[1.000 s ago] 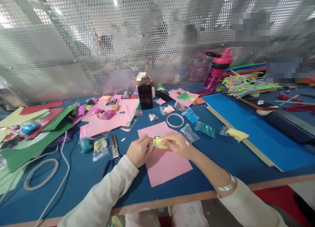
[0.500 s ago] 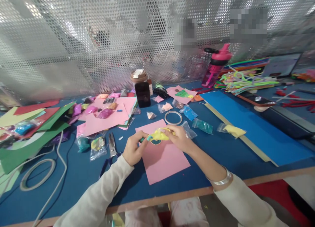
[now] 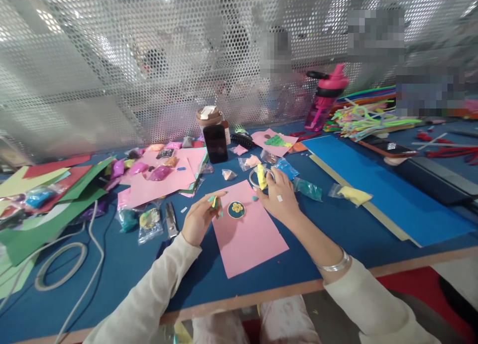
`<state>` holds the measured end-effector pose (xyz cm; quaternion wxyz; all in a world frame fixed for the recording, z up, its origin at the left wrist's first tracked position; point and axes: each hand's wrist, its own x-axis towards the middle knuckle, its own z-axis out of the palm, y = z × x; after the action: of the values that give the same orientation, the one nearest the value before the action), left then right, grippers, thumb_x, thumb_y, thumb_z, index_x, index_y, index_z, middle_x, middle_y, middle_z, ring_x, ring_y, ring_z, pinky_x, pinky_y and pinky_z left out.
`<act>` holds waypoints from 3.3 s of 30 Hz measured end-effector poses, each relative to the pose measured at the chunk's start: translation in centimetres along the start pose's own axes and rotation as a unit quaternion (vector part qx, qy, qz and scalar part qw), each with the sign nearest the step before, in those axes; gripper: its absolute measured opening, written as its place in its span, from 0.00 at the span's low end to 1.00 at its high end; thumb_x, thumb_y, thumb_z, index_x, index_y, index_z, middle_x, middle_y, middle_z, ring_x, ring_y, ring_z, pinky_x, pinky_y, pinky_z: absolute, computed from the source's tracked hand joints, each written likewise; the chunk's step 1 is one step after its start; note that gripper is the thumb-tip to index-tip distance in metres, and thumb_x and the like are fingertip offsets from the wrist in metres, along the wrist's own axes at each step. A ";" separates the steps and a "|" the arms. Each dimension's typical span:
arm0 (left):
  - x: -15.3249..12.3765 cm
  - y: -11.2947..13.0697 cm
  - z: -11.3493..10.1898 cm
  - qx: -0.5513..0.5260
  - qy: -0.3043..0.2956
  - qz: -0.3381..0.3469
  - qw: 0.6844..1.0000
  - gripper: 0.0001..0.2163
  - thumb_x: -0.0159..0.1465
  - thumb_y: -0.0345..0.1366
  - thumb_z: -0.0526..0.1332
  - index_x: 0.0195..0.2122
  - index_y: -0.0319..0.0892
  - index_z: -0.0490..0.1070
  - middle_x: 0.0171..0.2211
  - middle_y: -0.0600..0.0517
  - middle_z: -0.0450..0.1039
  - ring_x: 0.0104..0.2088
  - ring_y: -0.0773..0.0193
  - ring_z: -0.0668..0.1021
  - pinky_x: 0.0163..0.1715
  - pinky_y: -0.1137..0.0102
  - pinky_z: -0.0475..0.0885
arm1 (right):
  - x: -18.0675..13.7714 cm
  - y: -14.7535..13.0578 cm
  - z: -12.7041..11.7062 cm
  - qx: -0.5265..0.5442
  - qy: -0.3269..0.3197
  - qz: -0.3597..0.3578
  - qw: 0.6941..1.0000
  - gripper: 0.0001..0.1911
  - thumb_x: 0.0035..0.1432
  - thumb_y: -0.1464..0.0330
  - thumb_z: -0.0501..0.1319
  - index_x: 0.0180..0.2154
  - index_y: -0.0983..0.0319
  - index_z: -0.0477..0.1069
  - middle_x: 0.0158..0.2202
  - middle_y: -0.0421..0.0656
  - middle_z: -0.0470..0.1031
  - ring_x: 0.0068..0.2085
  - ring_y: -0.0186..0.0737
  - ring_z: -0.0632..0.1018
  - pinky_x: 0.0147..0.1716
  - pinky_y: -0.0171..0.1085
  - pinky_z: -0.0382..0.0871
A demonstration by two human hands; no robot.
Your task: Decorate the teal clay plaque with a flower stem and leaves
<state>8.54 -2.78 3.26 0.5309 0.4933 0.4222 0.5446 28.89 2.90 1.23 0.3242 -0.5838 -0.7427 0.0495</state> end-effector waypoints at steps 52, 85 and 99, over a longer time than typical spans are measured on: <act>-1.2 -0.2 0.4 0.335 -0.106 0.189 0.917 0.10 0.53 0.38 0.63 0.35 0.41 0.75 0.31 0.45 0.76 0.32 0.61 0.76 0.33 0.68 0.70 | -2.4 -3.6 -1.7 0.501 -0.440 0.008 0.745 0.20 0.54 0.55 0.55 0.27 0.67 0.68 0.21 0.41 0.70 0.22 0.30 0.72 0.21 0.30 0.66; -0.3 0.1 -0.5 0.363 -0.010 0.209 0.908 0.12 0.60 0.37 0.56 0.43 0.40 0.70 0.38 0.46 0.72 0.37 0.63 0.73 0.37 0.70 0.67 | -2.5 -3.9 -1.3 0.569 -0.422 0.030 0.705 0.20 0.50 0.63 0.61 0.45 0.64 0.64 0.33 0.41 0.68 0.29 0.32 0.74 0.27 0.32 0.69; -0.4 -0.4 -0.1 0.395 0.053 0.236 0.886 0.06 0.57 0.34 0.57 0.28 0.39 0.72 0.24 0.51 0.71 0.26 0.67 0.71 0.29 0.72 0.66 | -2.7 -4.1 -0.8 0.564 -0.458 0.069 0.684 0.22 0.50 0.54 0.58 0.32 0.69 0.67 0.22 0.44 0.73 0.22 0.33 0.75 0.23 0.33 0.70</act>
<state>8.45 -3.18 2.83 0.1246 0.7177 0.5007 0.4677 26.20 -1.08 2.53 0.2068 -0.2448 -0.5881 0.7426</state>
